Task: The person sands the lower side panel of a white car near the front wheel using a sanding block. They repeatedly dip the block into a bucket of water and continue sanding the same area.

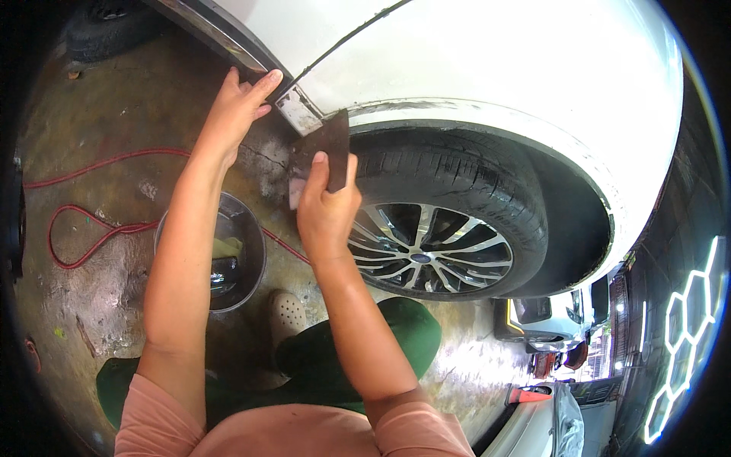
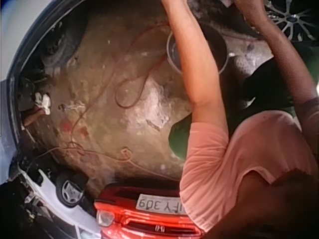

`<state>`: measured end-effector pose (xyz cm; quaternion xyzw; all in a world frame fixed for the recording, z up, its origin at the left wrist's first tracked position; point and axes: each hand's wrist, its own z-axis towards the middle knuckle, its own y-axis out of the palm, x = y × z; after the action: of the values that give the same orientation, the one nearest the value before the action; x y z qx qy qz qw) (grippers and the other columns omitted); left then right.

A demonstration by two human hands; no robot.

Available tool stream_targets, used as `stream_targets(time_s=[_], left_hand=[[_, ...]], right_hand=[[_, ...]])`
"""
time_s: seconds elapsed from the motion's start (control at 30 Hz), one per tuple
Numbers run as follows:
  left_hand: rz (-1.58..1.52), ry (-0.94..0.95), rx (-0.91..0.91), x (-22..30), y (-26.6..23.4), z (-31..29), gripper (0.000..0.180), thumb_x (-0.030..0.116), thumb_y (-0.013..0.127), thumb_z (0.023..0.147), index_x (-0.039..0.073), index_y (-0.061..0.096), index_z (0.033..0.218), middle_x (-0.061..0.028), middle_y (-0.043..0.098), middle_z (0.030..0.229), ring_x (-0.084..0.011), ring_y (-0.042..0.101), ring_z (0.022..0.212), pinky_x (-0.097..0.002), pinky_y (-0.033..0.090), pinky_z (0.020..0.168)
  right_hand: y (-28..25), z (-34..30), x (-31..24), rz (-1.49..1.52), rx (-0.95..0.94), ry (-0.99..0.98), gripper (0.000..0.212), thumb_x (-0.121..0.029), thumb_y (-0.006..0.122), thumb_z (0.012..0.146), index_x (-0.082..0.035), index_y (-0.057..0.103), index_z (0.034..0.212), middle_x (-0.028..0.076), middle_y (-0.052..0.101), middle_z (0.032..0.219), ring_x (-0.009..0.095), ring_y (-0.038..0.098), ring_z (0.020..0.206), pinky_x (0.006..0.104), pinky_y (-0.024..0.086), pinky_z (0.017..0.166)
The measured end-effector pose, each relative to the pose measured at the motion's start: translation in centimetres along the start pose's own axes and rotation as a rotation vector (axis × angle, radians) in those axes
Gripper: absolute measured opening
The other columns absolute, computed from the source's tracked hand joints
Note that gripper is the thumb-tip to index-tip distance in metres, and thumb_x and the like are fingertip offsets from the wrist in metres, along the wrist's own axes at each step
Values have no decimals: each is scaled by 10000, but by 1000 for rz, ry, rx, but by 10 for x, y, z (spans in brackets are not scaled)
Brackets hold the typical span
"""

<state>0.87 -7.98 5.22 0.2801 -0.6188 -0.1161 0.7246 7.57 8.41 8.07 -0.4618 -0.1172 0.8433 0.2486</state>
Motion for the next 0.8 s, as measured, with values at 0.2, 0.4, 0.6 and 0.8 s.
stream_targets(time_s=[0.2, 0.4, 0.6, 0.8], left_hand=[[33, -1, 41, -8, -1, 5, 1243, 479, 805, 896, -178, -4, 1574, -322, 478, 1485, -301, 511, 1388, -376, 473, 1090], [48, 12, 27, -6, -3, 4, 1242, 480, 807, 893, -168, 0, 1581, -327, 472, 1489, -304, 508, 1391, -378, 472, 1090], [-52, 113, 16, -3, 2, 0, 1248, 474, 813, 888, -166, -4, 1581, -328, 471, 1492, -304, 520, 1380, -381, 479, 1079], [-60, 97, 22, -6, 7, 2, 1232, 472, 812, 891, -167, 17, 1582, -303, 507, 1463, -286, 534, 1360, -375, 483, 1070]], right_hand=[[1, 6, 3, 61, 50, -82, 255, -214, 597, 1070, 33, 600, 1134, 96, 726, 880, 144, 682, 678, 294, 529, 559], [-10, 12, -13, 174, 78, -25, 274, -207, 601, 1065, 65, 603, 1099, 94, 729, 925, 185, 696, 819, 314, 531, 684], [-5, 0, -6, -66, 18, -68, 235, -166, 577, 1067, 61, 623, 1104, 149, 734, 892, 215, 701, 802, 353, 541, 718], [-7, 3, 24, -330, 88, -208, 249, -193, 591, 1066, 53, 614, 1095, 120, 740, 881, 172, 703, 727, 326, 543, 617]])
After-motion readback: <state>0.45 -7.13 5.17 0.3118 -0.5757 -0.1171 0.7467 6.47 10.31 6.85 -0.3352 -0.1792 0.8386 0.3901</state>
